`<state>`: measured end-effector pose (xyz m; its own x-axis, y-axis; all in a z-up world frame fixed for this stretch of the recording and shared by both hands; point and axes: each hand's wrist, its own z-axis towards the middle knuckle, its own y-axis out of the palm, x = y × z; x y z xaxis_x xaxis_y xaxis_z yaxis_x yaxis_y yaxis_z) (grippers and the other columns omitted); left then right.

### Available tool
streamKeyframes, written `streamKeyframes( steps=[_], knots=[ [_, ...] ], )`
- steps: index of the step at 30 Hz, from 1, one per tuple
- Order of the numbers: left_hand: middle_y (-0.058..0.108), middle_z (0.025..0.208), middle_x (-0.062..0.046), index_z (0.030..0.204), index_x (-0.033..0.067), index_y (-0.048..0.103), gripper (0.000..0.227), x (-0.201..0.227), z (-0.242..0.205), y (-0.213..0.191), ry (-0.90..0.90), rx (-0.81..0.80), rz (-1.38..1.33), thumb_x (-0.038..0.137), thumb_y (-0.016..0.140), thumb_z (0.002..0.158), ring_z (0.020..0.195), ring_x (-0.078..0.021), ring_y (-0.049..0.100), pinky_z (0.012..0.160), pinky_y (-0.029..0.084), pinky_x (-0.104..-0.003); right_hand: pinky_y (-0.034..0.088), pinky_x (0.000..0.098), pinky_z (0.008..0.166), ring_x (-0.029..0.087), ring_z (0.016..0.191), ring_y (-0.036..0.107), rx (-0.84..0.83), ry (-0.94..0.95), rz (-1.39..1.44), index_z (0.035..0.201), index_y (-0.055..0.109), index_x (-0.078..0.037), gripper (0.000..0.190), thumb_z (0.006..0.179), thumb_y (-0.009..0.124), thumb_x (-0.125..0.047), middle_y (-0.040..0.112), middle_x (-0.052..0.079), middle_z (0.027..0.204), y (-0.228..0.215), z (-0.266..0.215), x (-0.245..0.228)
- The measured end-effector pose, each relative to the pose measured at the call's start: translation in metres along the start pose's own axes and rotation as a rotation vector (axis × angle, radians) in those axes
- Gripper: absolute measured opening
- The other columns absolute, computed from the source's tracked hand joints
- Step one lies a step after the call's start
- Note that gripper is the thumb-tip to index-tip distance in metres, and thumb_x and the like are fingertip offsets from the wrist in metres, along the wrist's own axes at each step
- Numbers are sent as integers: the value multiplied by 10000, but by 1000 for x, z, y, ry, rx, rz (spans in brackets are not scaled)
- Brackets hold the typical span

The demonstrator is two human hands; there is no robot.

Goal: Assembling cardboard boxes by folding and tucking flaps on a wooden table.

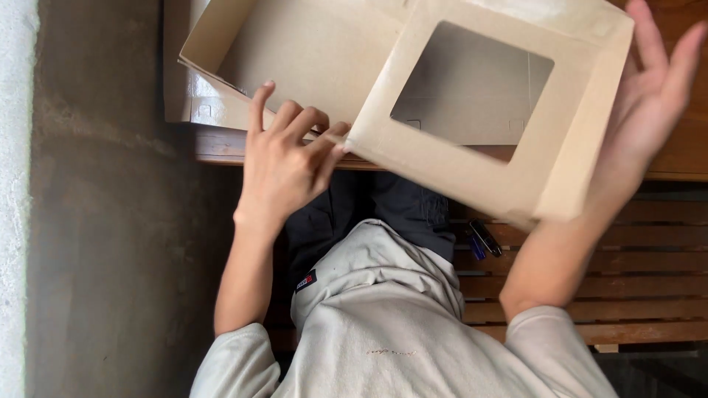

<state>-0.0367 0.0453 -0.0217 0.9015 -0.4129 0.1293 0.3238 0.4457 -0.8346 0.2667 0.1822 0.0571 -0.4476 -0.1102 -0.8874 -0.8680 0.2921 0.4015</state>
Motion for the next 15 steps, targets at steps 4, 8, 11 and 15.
streamKeyframes(
  steps=[4, 8, 11, 15],
  knots=[
    [624, 842, -30, 833, 129, 692, 358, 30, 16, 11, -33, 172, 116, 377, 654, 1089, 760, -237, 543, 876, 399, -456, 727, 451, 882, 355, 1161, 800, 36, -58, 138, 1599, 466, -87, 1105, 590, 691, -477, 692, 230, 1521, -13, -55, 12],
    [560, 795, -28, 777, 122, 664, 346, 62, 21, 19, -93, 236, 75, 330, 703, 1051, 678, -222, 473, 715, 369, -393, 564, 787, 1013, 690, 1444, 482, -492, -341, -359, 1613, 284, -366, 778, 1041, 457, -865, 332, 304, 1702, -86, -51, 45],
    [573, 819, -5, 764, 114, 605, 171, 74, 11, 37, -96, 176, 38, 62, 700, 897, 644, -182, 458, 485, 320, -299, 489, 521, 1274, 380, 1564, 430, -459, -495, -256, 1627, 319, -61, 589, 1144, 527, -325, 418, 216, 1661, -85, -35, 58],
    [658, 946, -39, 962, 100, 723, 147, 75, 15, 12, -149, 7, -133, 242, 689, 963, 713, -211, 585, 391, 428, -352, 587, 401, 1069, 319, 1258, 637, -272, -554, -256, 1407, 533, -33, 439, 975, 609, -12, 641, 175, 1342, -63, -28, 61]
  ],
)
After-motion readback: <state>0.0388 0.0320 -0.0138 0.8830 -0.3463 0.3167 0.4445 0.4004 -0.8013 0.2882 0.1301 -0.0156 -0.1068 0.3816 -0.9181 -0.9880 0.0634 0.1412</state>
